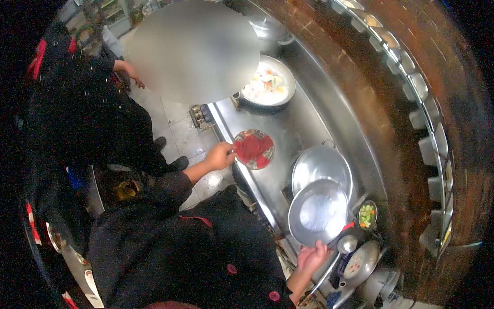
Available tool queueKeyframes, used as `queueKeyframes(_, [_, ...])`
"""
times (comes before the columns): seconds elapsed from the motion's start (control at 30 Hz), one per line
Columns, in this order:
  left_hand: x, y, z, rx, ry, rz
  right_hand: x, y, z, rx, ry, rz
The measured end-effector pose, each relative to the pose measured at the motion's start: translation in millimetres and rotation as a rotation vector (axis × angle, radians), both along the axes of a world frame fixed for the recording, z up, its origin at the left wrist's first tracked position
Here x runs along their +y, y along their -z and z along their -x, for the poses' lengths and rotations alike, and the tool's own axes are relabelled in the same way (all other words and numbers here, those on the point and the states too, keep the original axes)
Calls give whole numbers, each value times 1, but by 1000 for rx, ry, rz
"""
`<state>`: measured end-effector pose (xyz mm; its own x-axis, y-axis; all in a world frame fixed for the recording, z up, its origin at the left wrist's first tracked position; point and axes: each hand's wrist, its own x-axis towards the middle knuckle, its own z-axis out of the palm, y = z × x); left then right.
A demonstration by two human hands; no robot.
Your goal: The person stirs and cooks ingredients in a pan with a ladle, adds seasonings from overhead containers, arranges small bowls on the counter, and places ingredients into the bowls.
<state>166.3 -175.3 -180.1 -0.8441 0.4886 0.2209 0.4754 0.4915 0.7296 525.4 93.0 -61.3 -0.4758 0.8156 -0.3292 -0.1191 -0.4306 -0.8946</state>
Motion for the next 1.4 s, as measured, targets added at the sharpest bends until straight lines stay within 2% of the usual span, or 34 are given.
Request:
queueKeyframes(0.17, [5, -11, -5, -17, -25, -61, -12, -14, 16, 65, -11, 14])
queueKeyframes(0.27, [5, -27, -13, 1, 19, -59, -19, -17, 21, 44, -23, 35])
queueKeyframes(0.43, [-1, -25, -25, -4, 98, -110, -25, -13, 29, 30, -74, 92])
queueKeyframes(0.57, [-18, -26, -46, -13, 84, 20, -21, -7, 36, 90, -255, 90])
queueKeyframes(0.6, [-25, -36, -60, -148, 61, 33, -17, -4, 38, 92, -335, 87])
queueKeyframes(0.63, [-29, -33, -74, -148, 11, 34, -10, 2, 39, 92, -385, 94])
queueKeyframes(0.7, [-45, -23, -108, -179, -64, 65, 4, 19, 46, -107, -465, -49])
queueKeyframes(0.73, [-52, -24, -129, -251, -109, 131, 3, 9, 54, -272, -509, -117])
queueKeyframes(0.77, [-61, -23, -154, -323, -173, 204, 1, 18, 64, -291, -464, -159])
queueKeyframes(0.8, [-73, 6, -182, -225, -233, 200, 2, 31, 75, -169, -545, -103])
queueKeyframes(0.83, [-83, 4, -211, -364, -246, 172, 10, 47, 84, -191, -716, -306])
queueKeyframes(0.87, [-94, 13, -239, -387, -203, 264, -3, 35, 95, -224, -768, -304])
queueKeyframes(0.9, [-104, -1, -268, -453, -184, 297, -11, 28, 109, -201, -847, -285])
queueKeyframes(0.93, [-112, 5, -293, -555, -195, 438, -12, 40, 124, -143, -902, -239])
queueKeyframes(0.97, [-124, 14, -326, -537, -243, 372, -16, 49, 138, -120, -1002, -256])
queueKeyframes(1.03, [-142, 7, -377, -646, -389, 270, -66, 18, 155, 29, -1084, -163])
queueKeyframes(1.07, [-152, 22, -404, -595, -458, 184, -90, 3, 163, 85, -1139, -128])
queueKeyframes(1.17, [-158, 2, -455, -705, -677, 120, -157, -44, 176, 213, -1310, -2])
queueKeyframes(1.27, [-168, 0, -483, -647, -821, 40, -233, -68, 194, 339, -1556, 156])
queueKeyframes(1.37, [-181, 3, -501, -589, -861, -154, -333, -126, 194, 467, -1780, 177])
queueKeyframes(1.4, [-188, 6, -508, -529, -858, -203, -370, -151, 186, 471, -1775, 228])
